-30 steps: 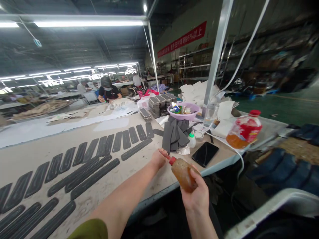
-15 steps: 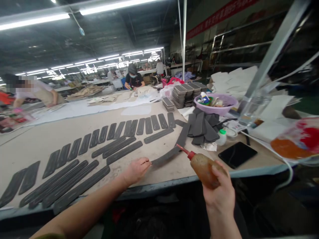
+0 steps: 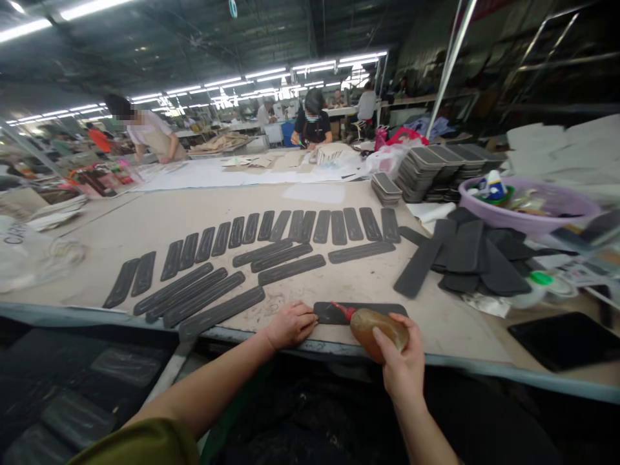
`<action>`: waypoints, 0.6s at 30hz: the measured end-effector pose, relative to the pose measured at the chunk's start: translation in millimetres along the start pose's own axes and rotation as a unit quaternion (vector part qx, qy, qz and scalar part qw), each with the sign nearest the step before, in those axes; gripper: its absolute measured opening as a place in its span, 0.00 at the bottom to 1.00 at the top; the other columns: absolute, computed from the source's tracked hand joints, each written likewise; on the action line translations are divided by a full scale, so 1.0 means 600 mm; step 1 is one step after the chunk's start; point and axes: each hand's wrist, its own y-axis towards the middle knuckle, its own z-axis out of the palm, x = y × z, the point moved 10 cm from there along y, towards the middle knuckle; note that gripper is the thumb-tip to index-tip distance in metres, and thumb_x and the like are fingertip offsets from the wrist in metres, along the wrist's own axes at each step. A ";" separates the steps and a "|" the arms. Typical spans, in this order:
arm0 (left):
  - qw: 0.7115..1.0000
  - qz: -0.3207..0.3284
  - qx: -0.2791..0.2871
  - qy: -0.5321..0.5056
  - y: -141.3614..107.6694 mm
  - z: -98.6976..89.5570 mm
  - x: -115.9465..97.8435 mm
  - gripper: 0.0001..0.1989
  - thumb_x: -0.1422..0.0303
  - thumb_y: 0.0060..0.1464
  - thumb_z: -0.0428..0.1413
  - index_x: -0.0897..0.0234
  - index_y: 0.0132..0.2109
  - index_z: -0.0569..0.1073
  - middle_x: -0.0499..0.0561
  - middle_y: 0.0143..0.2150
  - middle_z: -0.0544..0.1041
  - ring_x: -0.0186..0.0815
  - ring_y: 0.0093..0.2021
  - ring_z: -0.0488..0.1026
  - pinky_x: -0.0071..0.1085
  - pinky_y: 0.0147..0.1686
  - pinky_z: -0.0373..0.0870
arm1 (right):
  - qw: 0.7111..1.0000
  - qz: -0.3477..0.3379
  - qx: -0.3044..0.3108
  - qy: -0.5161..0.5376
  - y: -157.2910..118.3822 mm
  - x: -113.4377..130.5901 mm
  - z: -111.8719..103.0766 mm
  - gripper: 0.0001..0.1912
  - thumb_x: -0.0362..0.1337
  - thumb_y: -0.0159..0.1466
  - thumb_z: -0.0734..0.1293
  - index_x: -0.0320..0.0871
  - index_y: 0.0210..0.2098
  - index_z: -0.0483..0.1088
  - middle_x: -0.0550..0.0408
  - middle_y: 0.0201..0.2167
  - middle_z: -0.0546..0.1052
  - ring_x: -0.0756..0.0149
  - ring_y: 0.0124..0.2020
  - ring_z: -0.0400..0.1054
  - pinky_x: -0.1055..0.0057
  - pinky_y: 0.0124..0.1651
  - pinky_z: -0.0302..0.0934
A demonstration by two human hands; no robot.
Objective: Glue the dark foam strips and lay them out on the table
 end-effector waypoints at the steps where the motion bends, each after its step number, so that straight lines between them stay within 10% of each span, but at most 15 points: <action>1: 1.000 -0.002 0.001 -0.005 0.000 0.000 0.001 0.11 0.69 0.60 0.49 0.64 0.42 0.76 0.54 0.37 0.76 0.35 0.38 0.71 0.33 0.40 0.71 | 1.000 -0.006 0.012 -0.019 -0.001 0.001 0.010 0.26 0.46 0.51 0.73 0.45 0.46 0.65 0.56 0.37 0.70 0.63 0.35 0.65 0.66 0.40 0.59; 11: 0.999 -0.003 0.018 -0.029 0.007 0.004 0.000 0.12 0.69 0.61 0.48 0.65 0.40 0.76 0.53 0.37 0.76 0.34 0.36 0.70 0.32 0.42 0.69 | 0.991 -0.046 0.061 -0.108 -0.015 0.022 0.061 0.22 0.47 0.53 0.70 0.44 0.42 0.65 0.53 0.38 0.70 0.61 0.38 0.65 0.64 0.43 0.60; 18: 0.999 -0.004 0.015 -0.031 0.007 0.004 0.001 0.11 0.69 0.61 0.49 0.65 0.41 0.76 0.53 0.37 0.76 0.34 0.37 0.70 0.32 0.40 0.70 | 0.983 -0.077 0.006 -0.165 0.002 0.032 0.009 0.21 0.48 0.54 0.69 0.43 0.42 0.66 0.53 0.39 0.69 0.61 0.37 0.65 0.64 0.43 0.59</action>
